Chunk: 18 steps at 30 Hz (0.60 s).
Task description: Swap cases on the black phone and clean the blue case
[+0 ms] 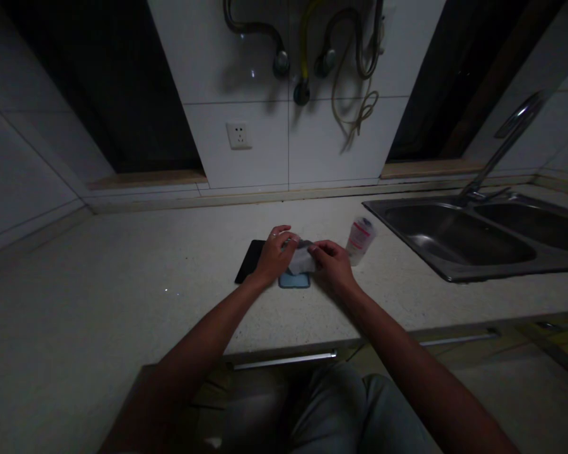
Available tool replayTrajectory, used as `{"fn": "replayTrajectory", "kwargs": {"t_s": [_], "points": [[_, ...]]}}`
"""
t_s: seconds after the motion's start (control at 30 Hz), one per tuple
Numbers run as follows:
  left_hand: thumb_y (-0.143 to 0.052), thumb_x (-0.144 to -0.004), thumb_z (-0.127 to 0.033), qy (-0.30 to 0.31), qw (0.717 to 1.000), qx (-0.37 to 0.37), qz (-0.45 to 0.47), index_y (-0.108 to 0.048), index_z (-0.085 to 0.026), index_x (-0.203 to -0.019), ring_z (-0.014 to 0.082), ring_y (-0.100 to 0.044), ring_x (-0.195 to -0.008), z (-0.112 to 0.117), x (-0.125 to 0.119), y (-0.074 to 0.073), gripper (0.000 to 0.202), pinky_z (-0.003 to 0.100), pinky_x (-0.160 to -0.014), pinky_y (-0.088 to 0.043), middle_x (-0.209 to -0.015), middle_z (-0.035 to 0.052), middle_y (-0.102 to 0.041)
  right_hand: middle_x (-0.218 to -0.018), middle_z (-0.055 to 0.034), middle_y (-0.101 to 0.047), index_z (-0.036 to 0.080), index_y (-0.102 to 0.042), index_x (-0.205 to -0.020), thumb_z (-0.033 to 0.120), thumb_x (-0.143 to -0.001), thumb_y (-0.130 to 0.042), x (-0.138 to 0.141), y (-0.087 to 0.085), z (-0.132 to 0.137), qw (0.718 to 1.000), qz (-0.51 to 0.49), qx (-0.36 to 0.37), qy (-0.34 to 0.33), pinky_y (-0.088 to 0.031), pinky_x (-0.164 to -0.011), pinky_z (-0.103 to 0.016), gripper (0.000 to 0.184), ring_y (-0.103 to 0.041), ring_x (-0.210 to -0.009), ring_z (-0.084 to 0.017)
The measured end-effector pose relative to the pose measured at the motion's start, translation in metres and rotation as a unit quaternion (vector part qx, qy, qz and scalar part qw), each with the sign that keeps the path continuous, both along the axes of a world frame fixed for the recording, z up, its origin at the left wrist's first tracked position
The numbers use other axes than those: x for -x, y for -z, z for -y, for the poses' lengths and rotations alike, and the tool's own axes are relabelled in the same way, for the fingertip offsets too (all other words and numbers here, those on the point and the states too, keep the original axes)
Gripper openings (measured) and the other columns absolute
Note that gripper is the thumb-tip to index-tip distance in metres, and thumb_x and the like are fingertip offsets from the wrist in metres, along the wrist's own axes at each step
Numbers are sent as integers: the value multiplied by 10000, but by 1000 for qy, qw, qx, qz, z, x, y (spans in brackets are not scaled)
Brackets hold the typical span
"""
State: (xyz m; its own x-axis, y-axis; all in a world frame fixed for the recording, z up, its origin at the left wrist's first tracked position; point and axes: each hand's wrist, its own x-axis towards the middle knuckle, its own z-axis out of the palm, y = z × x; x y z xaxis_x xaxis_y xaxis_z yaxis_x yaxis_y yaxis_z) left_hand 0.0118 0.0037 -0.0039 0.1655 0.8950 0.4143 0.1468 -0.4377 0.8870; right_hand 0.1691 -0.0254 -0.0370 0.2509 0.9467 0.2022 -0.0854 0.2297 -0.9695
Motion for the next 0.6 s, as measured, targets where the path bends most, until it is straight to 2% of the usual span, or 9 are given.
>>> {"fn": "replayTrajectory", "kwargs": {"t_s": [0.13,0.23,0.4,0.5,0.6], "points": [[-694,-788,-197,-84,990,3,-114,-690,-228,-928,267,-565,-1142,0,9,0,143,335,-1006,-400,-1152,95,-600,-511,63,-498,185,-607,-647,458,-638,-747,-1,-6,2,998,-62,16,25,-308,-410,-220,307,-389,-430,-81],[-742,-729,-207,-103,977,42,-182,-634,-222,-843,323,-529,-1200,2,12,2,158,375,-1038,-363,-980,100,-625,-467,69,-445,206,-535,-595,525,-656,-737,-1,-7,3,995,-82,35,41,-271,-382,-223,382,-358,-405,-83],[-770,-631,-130,-108,975,123,-148,-496,-219,-666,399,-459,-1280,8,8,7,291,437,-1082,-304,-806,93,-590,-473,68,-433,226,-475,-591,584,-653,-740,-1,-5,1,993,-108,35,28,-308,-394,-228,450,-394,-411,-95],[-684,-648,-31,-115,970,135,-167,-479,-219,-665,390,-488,-1260,9,6,8,279,445,-1086,-292,-795,93,-590,-504,59,-462,226,-475,-610,590,-658,-737,0,-5,0,992,-118,34,28,-358,-423,-233,451,-440,-436,-103],[-640,-632,21,-116,969,125,-177,-502,-223,-685,363,-543,-1198,5,8,7,285,415,-1062,-321,-763,80,-595,-492,63,-448,234,-460,-601,603,-683,-716,0,-4,0,993,-106,25,46,-338,-412,-244,456,-422,-418,-105]]}}
